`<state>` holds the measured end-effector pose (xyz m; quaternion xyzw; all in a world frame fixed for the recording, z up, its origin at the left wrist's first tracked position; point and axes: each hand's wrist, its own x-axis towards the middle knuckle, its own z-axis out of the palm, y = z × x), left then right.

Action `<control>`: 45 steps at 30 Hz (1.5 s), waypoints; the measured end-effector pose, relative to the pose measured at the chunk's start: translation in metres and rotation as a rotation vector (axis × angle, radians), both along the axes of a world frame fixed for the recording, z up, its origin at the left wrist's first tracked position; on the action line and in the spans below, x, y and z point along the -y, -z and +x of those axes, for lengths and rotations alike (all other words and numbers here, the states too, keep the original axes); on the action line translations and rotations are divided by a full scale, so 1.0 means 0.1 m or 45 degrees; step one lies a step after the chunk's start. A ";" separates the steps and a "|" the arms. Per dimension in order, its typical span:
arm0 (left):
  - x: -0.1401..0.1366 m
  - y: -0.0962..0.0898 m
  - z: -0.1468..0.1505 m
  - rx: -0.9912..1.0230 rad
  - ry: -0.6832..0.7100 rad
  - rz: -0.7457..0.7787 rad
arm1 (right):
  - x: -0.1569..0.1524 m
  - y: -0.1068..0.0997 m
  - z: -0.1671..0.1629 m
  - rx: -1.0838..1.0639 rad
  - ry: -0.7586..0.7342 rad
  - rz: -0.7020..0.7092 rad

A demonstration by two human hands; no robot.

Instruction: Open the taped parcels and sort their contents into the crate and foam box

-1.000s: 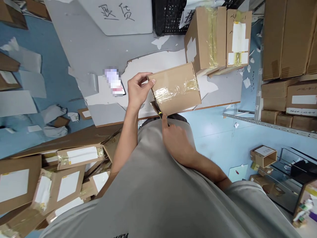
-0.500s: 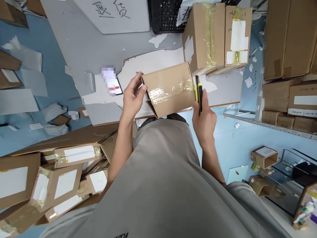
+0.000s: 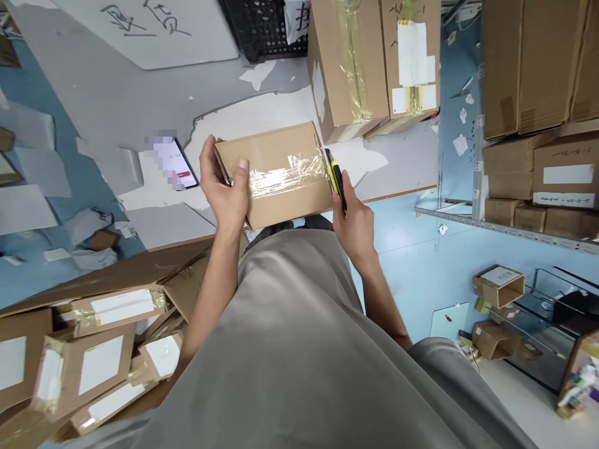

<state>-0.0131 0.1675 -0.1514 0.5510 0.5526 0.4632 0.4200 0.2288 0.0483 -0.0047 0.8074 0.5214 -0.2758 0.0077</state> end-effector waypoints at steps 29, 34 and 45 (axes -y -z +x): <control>-0.02 0.18 0.11 -0.011 -0.141 0.162 | -0.46 -0.38 -0.21 0.119 -0.200 -0.301; 0.03 0.05 0.19 0.002 -0.175 0.121 | -0.21 -0.54 -0.19 0.171 -0.223 -0.420; 0.04 -0.01 0.10 0.022 -0.205 0.081 | -0.08 -0.41 -0.02 0.110 -0.169 -0.354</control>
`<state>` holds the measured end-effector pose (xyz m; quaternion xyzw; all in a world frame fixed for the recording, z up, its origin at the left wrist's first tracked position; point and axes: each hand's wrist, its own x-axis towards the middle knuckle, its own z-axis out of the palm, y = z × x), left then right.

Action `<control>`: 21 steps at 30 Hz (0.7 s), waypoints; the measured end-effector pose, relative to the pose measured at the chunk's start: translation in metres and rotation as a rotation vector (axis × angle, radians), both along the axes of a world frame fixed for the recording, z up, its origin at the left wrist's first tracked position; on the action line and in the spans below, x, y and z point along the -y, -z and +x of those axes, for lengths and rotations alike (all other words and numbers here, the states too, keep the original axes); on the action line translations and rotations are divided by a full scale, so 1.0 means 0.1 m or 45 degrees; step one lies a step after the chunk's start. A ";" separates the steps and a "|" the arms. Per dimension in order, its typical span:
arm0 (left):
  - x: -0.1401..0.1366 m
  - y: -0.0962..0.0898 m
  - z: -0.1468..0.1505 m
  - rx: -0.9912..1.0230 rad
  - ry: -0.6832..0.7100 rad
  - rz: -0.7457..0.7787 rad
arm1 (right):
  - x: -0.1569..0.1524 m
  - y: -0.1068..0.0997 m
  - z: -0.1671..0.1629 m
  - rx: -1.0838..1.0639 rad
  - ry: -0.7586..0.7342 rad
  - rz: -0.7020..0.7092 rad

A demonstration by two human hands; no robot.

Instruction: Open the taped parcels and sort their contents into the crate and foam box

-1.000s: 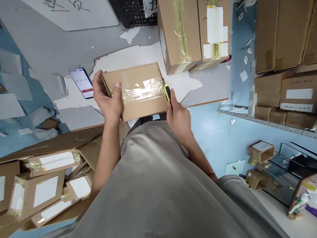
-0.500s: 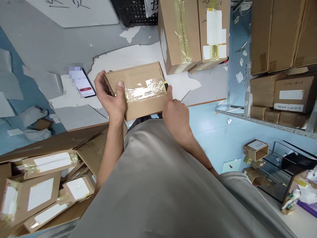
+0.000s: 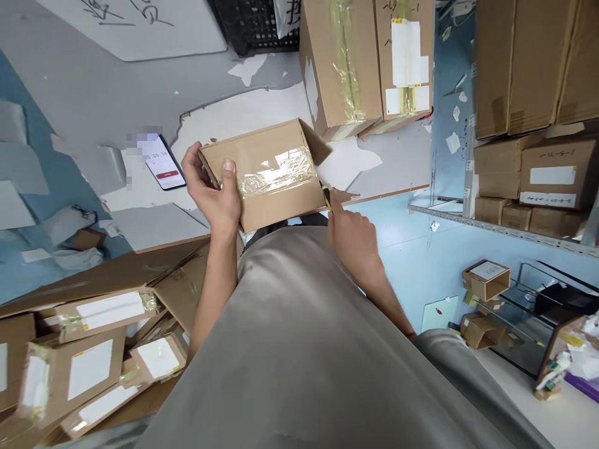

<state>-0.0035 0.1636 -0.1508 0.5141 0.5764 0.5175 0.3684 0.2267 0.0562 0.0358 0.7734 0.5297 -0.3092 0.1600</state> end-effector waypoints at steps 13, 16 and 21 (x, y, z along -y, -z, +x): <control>0.02 0.02 -0.42 -0.043 0.072 -0.293 | -0.15 2.22 1.19 0.122 0.680 0.366; 0.02 -0.02 -0.57 -0.059 0.040 -0.307 | -0.29 2.61 1.18 0.065 0.729 0.195; 0.04 -0.05 -0.75 -0.078 0.021 -0.302 | -0.29 2.73 1.15 0.105 0.610 0.346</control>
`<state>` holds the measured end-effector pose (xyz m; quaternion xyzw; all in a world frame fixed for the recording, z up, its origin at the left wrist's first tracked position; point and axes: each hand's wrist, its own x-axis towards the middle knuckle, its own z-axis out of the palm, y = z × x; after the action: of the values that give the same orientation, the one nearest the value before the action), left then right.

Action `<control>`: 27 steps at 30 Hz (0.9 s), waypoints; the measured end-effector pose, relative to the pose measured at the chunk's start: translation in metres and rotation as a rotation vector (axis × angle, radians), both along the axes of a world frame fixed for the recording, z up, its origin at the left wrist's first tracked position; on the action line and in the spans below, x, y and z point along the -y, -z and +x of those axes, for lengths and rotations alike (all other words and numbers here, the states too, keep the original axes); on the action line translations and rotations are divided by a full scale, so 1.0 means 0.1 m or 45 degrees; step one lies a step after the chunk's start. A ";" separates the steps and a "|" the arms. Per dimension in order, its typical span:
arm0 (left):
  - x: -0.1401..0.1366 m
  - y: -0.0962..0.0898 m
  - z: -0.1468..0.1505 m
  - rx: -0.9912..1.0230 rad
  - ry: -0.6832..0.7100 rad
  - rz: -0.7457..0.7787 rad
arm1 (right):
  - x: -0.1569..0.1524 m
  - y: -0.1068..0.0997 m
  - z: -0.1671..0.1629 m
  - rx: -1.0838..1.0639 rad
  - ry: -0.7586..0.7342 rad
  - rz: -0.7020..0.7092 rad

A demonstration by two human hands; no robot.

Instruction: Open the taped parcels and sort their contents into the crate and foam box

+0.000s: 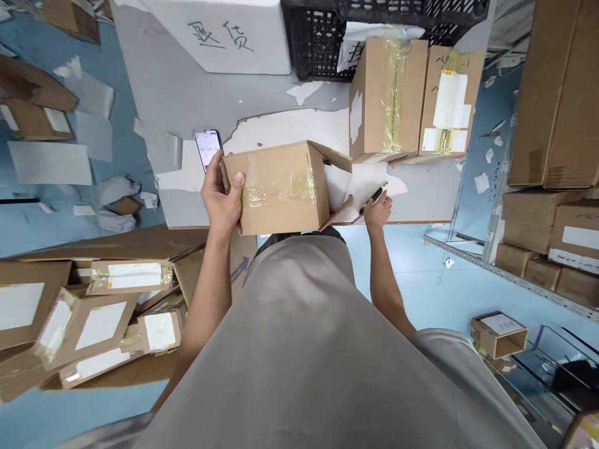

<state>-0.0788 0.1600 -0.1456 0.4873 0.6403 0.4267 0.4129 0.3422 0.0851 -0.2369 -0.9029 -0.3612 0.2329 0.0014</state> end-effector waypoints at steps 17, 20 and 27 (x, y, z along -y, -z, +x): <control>0.03 0.05 -0.11 0.157 -0.126 -0.196 | -0.21 -0.98 -0.59 -0.540 -0.063 0.695; -0.01 0.03 0.12 0.234 -0.055 -0.215 | -0.04 -1.55 -0.75 -0.377 -0.392 0.801; -0.03 -0.08 0.75 0.325 -0.019 -0.122 | 0.01 -1.85 -1.22 -0.025 -0.843 0.390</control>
<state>-0.0034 0.1629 -0.1374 0.4042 0.6058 0.4571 0.5106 0.2207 0.0844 -0.0523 -0.7241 -0.6646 0.1724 0.0645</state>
